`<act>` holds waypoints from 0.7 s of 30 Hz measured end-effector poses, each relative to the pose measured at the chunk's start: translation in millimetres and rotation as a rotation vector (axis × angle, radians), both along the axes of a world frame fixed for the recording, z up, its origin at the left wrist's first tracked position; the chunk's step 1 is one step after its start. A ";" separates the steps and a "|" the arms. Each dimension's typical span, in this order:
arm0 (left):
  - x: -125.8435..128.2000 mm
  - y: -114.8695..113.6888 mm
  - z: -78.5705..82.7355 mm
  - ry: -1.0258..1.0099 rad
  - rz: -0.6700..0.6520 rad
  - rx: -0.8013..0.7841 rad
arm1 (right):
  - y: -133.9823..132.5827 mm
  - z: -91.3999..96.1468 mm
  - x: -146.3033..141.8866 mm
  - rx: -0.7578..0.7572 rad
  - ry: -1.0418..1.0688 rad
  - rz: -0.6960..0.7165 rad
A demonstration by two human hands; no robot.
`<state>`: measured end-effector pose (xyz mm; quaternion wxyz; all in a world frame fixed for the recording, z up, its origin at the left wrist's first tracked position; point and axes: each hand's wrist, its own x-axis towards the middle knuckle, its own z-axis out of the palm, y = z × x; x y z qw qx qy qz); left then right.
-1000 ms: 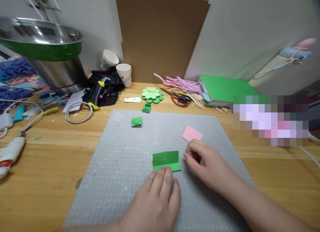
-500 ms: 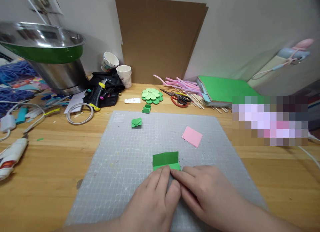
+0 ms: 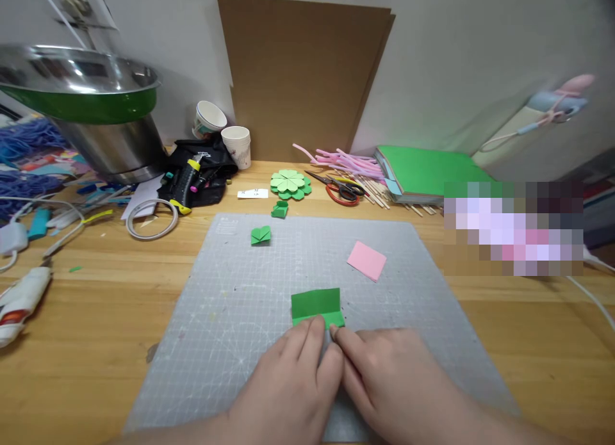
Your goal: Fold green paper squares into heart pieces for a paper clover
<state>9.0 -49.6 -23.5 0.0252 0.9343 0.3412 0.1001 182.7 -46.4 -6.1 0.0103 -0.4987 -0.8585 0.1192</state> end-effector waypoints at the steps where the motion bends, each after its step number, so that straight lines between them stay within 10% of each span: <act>1: -0.3 -0.2 -0.7 0.003 0.006 0.013 | -0.5 0.3 1.4 0.003 -0.025 -0.020; 21: 1.2 8.3 6.1 0.081 -0.031 -0.086 | 11.2 7.9 15.2 0.032 0.097 -0.107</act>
